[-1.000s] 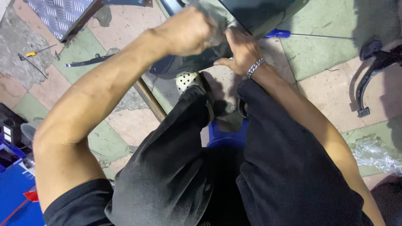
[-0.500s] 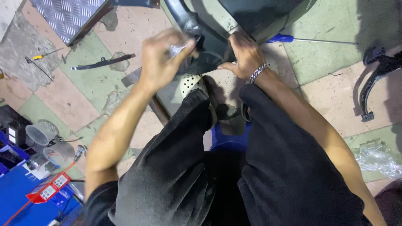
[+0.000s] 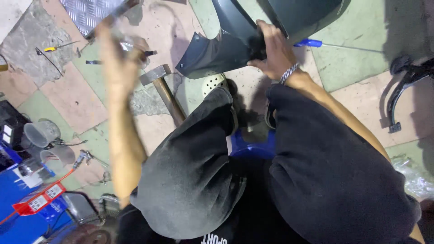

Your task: The person sits on a low stool with a motorcycle front fairing panel across their lap. They align the panel with the motorcycle, press its mounting tabs into place, insert screws by hand, and drive a screw with a screwdriver while holding the panel steady.

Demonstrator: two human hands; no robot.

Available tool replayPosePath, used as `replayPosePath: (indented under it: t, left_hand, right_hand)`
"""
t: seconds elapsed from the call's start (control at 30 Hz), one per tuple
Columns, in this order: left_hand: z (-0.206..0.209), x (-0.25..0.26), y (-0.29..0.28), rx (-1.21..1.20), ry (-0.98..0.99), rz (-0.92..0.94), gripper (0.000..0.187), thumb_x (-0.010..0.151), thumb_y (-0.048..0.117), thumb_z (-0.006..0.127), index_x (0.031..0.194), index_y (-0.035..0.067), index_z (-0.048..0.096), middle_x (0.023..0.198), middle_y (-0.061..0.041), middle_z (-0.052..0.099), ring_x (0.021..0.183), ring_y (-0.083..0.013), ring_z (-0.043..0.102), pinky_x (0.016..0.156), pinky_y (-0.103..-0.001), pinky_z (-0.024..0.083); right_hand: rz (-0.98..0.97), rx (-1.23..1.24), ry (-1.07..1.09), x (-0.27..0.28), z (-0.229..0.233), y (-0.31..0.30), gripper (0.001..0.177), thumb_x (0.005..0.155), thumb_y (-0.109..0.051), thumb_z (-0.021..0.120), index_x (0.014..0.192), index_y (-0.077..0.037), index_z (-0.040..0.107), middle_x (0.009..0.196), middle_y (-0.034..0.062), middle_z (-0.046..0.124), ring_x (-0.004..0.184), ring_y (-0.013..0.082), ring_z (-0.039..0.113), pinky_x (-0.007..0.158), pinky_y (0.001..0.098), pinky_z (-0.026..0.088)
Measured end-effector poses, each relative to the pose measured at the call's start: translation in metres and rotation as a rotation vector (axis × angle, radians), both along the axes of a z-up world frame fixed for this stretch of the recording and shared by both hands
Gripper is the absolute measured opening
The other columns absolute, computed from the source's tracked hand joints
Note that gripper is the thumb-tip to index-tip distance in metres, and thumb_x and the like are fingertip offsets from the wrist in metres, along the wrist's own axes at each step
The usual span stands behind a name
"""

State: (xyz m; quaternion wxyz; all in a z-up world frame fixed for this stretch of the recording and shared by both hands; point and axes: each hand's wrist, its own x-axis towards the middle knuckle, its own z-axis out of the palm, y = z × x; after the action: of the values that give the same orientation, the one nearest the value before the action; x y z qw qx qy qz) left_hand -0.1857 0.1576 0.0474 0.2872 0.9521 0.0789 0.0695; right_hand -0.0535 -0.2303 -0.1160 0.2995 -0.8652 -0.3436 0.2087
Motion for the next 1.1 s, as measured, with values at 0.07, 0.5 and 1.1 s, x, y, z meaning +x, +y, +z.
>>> replayPosePath:
  t: [0.07, 0.5, 1.1]
  left_hand:
    - [-0.041, 0.004, -0.033, -0.425, 0.148, 0.227, 0.032, 0.100, 0.010, 0.070, 0.123, 0.007, 0.048, 0.119, -0.011, 0.061, 0.111, -0.0235, 0.061, 0.102, -0.041, 0.051]
    - [-0.178, 0.073, -0.061, 0.047, 0.267, 0.174, 0.019, 0.089, 0.012, 0.061, 0.099, 0.016, 0.077, 0.107, -0.006, 0.051, 0.104, -0.0287, 0.047, 0.089, -0.049, 0.047]
    - [-0.220, 0.062, -0.182, -0.264, -0.219, 0.155, 0.037, 0.112, 0.028, 0.048, 0.144, 0.010, 0.051, 0.139, -0.009, 0.065, 0.129, -0.0355, 0.065, 0.107, -0.050, 0.052]
  right_hand:
    - [0.015, 0.207, -0.085, -0.010, 0.002, 0.002, 0.105, 0.098, -0.064, 0.064, 0.160, 0.001, 0.010, 0.168, 0.0249, 0.020, 0.157, 0.0393, 0.023, 0.132, 0.0506, 0.021]
    - [0.064, -0.128, -0.681, 0.007, 0.067, 0.051, 0.058, 0.100, -0.072, 0.069, 0.101, -0.016, 0.058, 0.089, 0.0004, 0.056, 0.073, 0.0191, 0.059, 0.058, 0.0316, 0.050]
    - [0.267, 0.179, -0.148, 0.050, 0.064, 0.051, 0.048, 0.124, -0.014, 0.073, 0.082, -0.001, 0.053, 0.074, 0.0097, 0.049, 0.067, 0.0272, 0.047, 0.064, 0.0412, 0.033]
